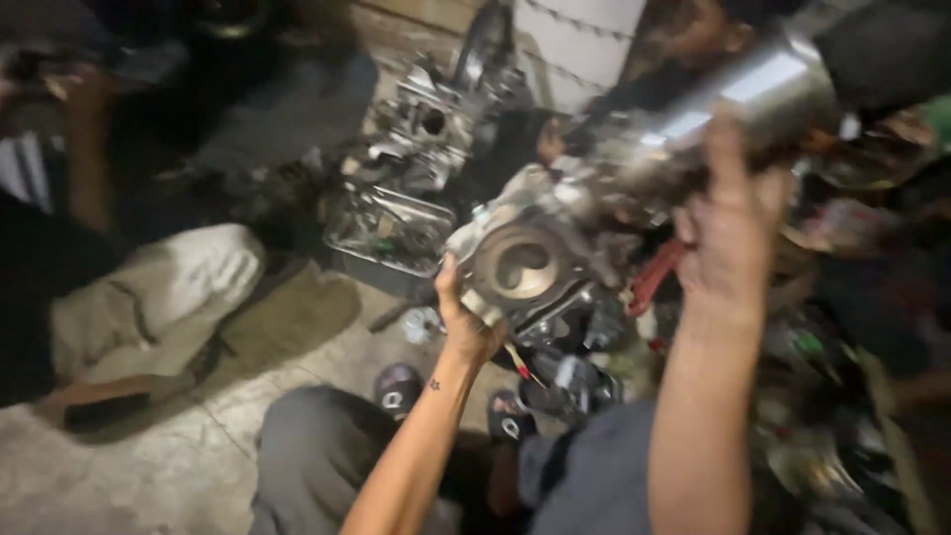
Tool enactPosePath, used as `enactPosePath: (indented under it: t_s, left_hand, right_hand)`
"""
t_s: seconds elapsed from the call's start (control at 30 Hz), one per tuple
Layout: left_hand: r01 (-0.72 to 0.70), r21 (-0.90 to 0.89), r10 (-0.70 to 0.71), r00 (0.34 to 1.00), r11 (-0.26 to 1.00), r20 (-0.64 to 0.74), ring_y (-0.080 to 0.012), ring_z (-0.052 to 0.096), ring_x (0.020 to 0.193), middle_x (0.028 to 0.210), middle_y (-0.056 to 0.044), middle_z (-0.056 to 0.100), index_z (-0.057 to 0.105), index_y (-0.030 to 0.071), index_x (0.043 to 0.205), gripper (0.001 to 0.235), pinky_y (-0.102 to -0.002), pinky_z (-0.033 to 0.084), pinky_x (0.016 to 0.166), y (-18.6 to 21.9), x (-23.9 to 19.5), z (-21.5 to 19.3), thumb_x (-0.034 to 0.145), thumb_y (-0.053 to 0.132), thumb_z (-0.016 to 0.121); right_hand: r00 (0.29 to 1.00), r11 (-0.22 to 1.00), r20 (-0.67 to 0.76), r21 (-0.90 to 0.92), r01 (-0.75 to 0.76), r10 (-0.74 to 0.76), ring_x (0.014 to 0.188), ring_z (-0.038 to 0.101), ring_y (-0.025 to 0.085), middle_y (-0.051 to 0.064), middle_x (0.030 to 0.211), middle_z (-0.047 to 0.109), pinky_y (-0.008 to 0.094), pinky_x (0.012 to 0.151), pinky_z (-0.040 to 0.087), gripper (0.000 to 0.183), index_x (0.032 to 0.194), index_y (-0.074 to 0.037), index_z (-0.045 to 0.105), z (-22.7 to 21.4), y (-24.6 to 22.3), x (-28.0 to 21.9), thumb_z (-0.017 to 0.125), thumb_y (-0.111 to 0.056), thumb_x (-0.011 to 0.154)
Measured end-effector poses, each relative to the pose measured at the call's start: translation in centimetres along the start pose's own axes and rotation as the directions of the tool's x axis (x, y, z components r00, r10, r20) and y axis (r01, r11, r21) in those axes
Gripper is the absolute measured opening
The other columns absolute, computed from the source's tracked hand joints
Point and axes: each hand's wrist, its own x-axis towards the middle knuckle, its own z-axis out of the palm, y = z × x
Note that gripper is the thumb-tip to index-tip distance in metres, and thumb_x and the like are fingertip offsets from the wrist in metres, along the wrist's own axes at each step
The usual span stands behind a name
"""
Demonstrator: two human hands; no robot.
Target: Securing and assembling the components of a motorcycle engine casing by aligning and fitting parts together.
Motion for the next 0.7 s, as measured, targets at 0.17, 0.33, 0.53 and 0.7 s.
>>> enactPosePath:
  t_s: [0.17, 0.33, 0.53, 0.7]
  left_hand:
    - [0.126, 0.145, -0.027, 0.84, 0.981, -0.542, -0.0331, 0.066, 0.115, 0.126, -0.019, 0.07, 0.067, 0.009, 0.131, 0.069, -0.049, 0.055, 0.099, 1.2, -3.0, 2.3, 0.086, 0.06, 0.055]
    - [0.3, 0.09, -0.175, 0.746, 0.95, -0.643, -0.0352, 0.067, 0.107, 0.125, -0.02, 0.069, 0.068, 0.012, 0.128, 0.077, -0.054, 0.057, 0.092, 4.1, -4.3, 5.9, 0.071, 0.064, 0.069]
    - [0.516, 0.121, -0.341, 0.706, 0.848, -0.621, -0.0287, 0.06, 0.11, 0.132, -0.014, 0.053, 0.051, 0.007, 0.139, 0.077, -0.05, 0.05, 0.092, 3.3, -5.7, 2.5, 0.077, 0.048, 0.071]
    - [0.551, 0.179, -0.426, 0.779, 0.815, -0.46, -0.0256, 0.067, 0.09, 0.108, -0.01, 0.072, 0.064, 0.014, 0.128, 0.07, -0.036, 0.054, 0.068, 2.5, -3.6, 4.5, 0.078, 0.062, 0.069]
  right_hand:
    - [0.965, 0.92, 0.254, -0.363, 0.151, -0.058, 0.032, 0.028, 0.002, -0.013, 0.047, 0.035, 0.021, 0.051, 0.058, 0.041, 0.095, -0.015, 0.067, 0.4, -3.3, -3.4, 0.075, -0.055, 0.087]
    - [0.983, 0.972, 0.163, -0.202, 0.116, -0.084, 0.029, 0.036, 0.003, -0.001, 0.056, 0.04, 0.022, 0.023, 0.03, 0.045, 0.098, -0.001, 0.065, -2.0, 0.1, -2.5, 0.082, -0.043, 0.094]
    - [1.0, 0.991, 0.005, -0.134, -0.019, 0.02, 0.032, 0.033, 0.004, -0.004, 0.056, 0.029, 0.022, 0.026, 0.027, 0.06, 0.094, -0.005, 0.045, -2.7, -0.9, -2.9, 0.076, -0.056, 0.093]
    - [1.0, 0.985, -0.03, -0.17, -0.01, 0.005, 0.04, 0.034, 0.0, -0.007, 0.074, 0.033, 0.017, 0.031, 0.025, 0.05, 0.098, -0.013, 0.056, -3.0, -2.0, -2.9, 0.074, -0.059, 0.092]
